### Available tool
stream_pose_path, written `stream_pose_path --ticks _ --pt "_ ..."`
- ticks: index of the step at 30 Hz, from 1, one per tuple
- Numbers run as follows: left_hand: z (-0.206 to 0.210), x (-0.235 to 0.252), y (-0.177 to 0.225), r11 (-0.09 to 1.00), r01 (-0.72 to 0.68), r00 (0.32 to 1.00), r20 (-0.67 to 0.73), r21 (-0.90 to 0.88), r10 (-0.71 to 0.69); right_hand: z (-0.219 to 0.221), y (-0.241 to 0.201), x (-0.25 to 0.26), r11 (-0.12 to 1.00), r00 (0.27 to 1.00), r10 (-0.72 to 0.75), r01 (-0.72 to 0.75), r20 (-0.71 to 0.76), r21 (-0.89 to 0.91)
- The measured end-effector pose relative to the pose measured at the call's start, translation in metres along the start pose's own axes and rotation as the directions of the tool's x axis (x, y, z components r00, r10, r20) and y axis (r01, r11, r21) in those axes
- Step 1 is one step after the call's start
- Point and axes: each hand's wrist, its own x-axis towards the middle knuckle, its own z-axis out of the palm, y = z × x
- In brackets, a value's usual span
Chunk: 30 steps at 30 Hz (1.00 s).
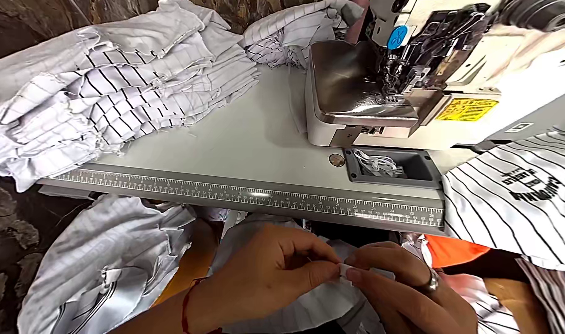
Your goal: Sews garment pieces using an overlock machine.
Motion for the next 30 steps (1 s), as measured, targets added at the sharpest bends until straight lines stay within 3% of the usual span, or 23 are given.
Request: stream_pose_path --ticks 3,8,11,13,17,24,28,30 --pt "0.002 0.0 0.002 0.998 0.044 0.998 0.046 -0.051 -0.042 -0.001 0.001 -0.003 1.0 1.0 0.003 -0.002 -0.028 0.007" --pt "0.002 0.004 -0.002 1.0 -0.005 0.999 -0.039 -0.026 0.004 -0.002 0.004 -0.005 0.997 0.995 -0.004 0.012 -0.102 0.074" --pt "0.002 0.006 -0.002 0.998 0.055 0.996 -0.071 -0.036 -0.057 -0.007 -0.003 -0.004 0.995 0.999 -0.016 0.019 -0.033 0.097" --pt "0.005 0.007 0.001 0.998 0.054 0.994 -0.094 -0.03 -0.056 -0.007 -0.011 -0.003 0.989 0.996 0.08 -0.083 0.03 0.121" --pt "0.015 0.002 0.005 0.993 -0.097 0.978 -0.18 0.074 0.109 -0.006 -0.024 0.004 0.934 0.945 0.328 -0.324 0.001 0.153" --pt "0.021 -0.006 0.007 0.954 -0.223 0.949 -0.18 0.201 0.259 -0.002 -0.023 0.008 0.889 0.919 0.393 -0.372 -0.029 0.266" --pt "0.017 0.0 0.001 0.811 -0.355 0.854 -0.192 0.465 0.484 0.004 -0.015 -0.002 0.88 0.926 0.379 -0.356 -0.011 0.313" --pt "0.012 0.004 0.011 0.68 -0.366 0.8 -0.158 0.636 0.578 0.008 -0.014 -0.021 0.895 0.916 0.399 -0.396 0.029 0.207"
